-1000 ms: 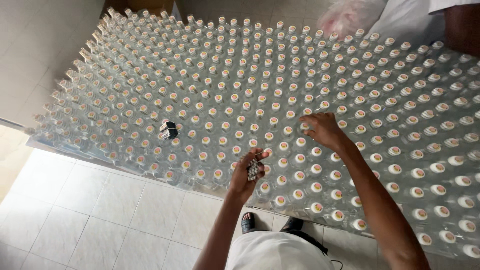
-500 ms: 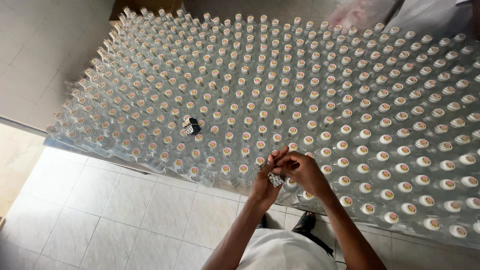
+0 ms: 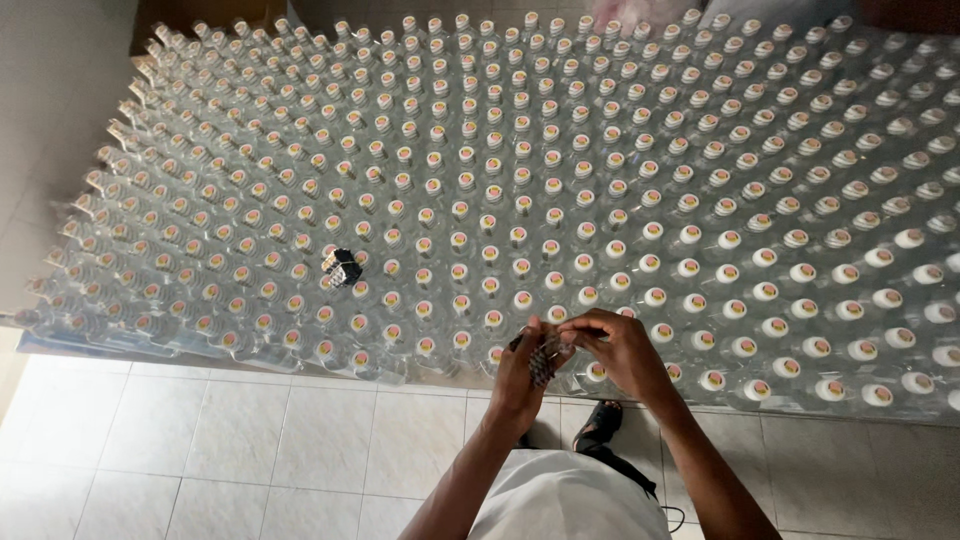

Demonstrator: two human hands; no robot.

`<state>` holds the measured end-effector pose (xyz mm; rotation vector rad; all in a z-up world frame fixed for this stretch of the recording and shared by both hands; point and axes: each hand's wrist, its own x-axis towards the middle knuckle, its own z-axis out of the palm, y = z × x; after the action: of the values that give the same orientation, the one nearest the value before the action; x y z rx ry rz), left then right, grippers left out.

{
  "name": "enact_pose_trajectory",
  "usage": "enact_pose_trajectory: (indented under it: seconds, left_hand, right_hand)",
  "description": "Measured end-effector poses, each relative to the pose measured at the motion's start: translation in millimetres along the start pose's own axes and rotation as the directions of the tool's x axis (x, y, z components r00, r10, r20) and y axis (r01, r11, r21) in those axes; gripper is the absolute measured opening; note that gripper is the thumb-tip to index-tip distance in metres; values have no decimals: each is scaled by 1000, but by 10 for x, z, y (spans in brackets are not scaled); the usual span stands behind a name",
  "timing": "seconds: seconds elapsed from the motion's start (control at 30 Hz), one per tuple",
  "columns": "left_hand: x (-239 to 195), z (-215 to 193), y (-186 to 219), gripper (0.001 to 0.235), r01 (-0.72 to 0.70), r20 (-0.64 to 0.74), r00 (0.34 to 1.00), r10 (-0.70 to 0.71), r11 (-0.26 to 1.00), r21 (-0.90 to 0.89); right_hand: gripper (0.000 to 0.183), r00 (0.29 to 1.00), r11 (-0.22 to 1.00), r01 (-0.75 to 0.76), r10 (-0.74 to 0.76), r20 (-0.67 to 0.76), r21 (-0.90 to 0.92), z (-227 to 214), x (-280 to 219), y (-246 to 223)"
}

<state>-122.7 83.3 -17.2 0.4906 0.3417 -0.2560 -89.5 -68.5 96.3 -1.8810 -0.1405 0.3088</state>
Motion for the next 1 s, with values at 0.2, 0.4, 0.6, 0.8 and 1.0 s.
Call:
enact_pose_trajectory:
  seconds: [0.2,0.4,0.6,0.8,1.0]
  left_hand:
    - [-101,354,47,19,98,-6,995,-98,979,176]
    - [145,183,-169,19,103,4,994,-110,946,306]
    - [225,469,11,22,-45,-97,990,100,885,464]
    - [352,960,497,18,-213,-2,938,346,583,784]
    - [770,802,453,8,-273,160,867,472,180,945]
  right_hand:
    - [16,1000,983,-10,8,-11,-184,-256,-110,-310]
    - [8,997,969,24,-5,80,-245,-506,-52,-297]
    - [8,930,950,185,-86,357,-252,-830,245,-293]
    - [17,814,916,350,-194,548,-195,-930,869,-46]
    - [8,798,774,512,-269,539,-372,-934,1392,199]
